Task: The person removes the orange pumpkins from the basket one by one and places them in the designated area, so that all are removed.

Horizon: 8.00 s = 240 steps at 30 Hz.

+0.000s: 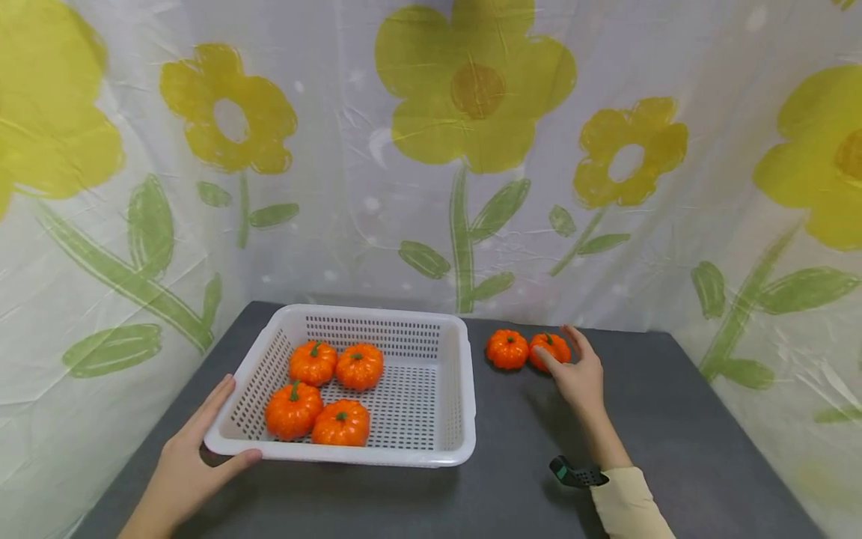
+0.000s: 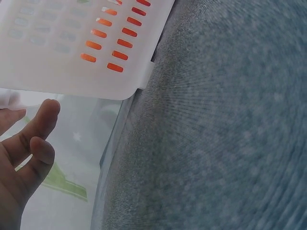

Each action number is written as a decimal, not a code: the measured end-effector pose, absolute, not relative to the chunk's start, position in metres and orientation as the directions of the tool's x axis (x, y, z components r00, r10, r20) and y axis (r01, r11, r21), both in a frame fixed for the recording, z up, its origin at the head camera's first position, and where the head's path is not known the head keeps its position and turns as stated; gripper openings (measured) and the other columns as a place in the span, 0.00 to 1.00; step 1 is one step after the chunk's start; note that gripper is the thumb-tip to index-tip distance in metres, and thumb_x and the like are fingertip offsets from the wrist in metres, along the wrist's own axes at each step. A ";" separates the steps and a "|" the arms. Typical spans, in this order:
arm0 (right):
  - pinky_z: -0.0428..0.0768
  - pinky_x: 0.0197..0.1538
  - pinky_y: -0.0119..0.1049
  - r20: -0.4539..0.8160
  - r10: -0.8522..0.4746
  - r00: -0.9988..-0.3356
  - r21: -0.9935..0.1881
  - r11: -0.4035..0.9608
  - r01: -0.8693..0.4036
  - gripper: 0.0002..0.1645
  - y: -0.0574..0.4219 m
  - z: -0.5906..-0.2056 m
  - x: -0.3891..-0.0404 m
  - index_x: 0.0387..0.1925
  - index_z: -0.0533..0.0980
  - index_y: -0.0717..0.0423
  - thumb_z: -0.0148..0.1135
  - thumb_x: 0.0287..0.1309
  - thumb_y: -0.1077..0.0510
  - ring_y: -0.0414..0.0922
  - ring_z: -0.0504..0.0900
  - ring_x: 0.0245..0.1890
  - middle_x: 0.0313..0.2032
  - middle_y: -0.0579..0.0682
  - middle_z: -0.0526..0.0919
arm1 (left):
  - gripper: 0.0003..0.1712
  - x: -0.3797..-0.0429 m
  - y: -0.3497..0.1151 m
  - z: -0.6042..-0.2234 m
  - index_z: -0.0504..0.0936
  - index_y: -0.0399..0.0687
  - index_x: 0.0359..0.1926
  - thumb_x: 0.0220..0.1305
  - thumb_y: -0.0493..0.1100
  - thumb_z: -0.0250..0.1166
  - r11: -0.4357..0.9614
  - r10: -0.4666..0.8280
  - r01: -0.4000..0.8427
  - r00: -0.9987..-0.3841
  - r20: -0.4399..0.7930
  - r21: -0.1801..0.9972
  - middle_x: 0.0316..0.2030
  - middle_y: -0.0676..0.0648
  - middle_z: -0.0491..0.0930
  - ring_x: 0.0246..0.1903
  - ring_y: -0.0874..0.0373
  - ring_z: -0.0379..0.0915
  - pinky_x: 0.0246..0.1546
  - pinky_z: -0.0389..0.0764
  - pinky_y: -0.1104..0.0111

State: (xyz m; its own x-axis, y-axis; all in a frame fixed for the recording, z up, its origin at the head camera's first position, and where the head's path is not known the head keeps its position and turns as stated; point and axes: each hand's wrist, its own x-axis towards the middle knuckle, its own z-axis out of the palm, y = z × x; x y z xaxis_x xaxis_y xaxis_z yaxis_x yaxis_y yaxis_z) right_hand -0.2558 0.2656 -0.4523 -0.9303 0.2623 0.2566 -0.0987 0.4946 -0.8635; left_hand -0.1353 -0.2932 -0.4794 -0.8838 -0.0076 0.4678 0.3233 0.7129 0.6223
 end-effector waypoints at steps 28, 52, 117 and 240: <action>0.75 0.25 0.31 0.405 -0.088 -0.910 -0.771 0.502 -0.392 0.47 0.175 -0.373 -0.281 0.77 0.70 0.48 0.79 0.60 0.47 0.41 0.73 0.17 0.73 0.49 0.76 | 0.66 -0.135 -0.292 -0.477 0.60 0.62 0.84 0.47 0.48 0.87 0.726 -0.019 0.291 -0.897 0.442 0.623 0.81 0.45 0.61 0.67 0.94 0.43 0.60 0.45 0.94; 0.82 0.35 0.35 0.422 -0.300 -0.856 -0.705 0.485 -0.517 0.45 0.082 -0.337 -0.307 0.76 0.71 0.55 0.77 0.63 0.47 0.41 0.83 0.30 0.71 0.50 0.78 | 0.66 -0.134 -0.292 -0.476 0.59 0.63 0.84 0.49 0.50 0.86 0.737 -0.035 0.258 -0.908 0.417 0.625 0.82 0.46 0.60 0.72 0.88 0.46 0.60 0.46 0.93; 0.74 0.73 0.46 -0.002 -0.561 -0.828 -0.627 0.646 -0.436 0.45 0.024 -0.400 -0.322 0.72 0.75 0.56 0.82 0.54 0.52 0.50 0.78 0.69 0.67 0.52 0.82 | 0.66 -0.135 -0.292 -0.476 0.59 0.63 0.84 0.48 0.49 0.87 0.728 -0.025 0.294 -0.891 0.453 0.619 0.82 0.47 0.61 0.67 0.95 0.43 0.64 0.45 0.90; 0.86 0.51 0.45 0.238 -0.402 -0.884 -0.766 0.482 -0.425 0.44 0.115 -0.376 -0.277 0.73 0.75 0.50 0.79 0.57 0.47 0.48 0.81 0.60 0.70 0.51 0.79 | 0.66 -0.134 -0.291 -0.479 0.57 0.67 0.84 0.50 0.49 0.86 0.739 -0.049 0.238 -0.914 0.403 0.631 0.82 0.49 0.59 0.66 0.95 0.44 0.70 0.47 0.83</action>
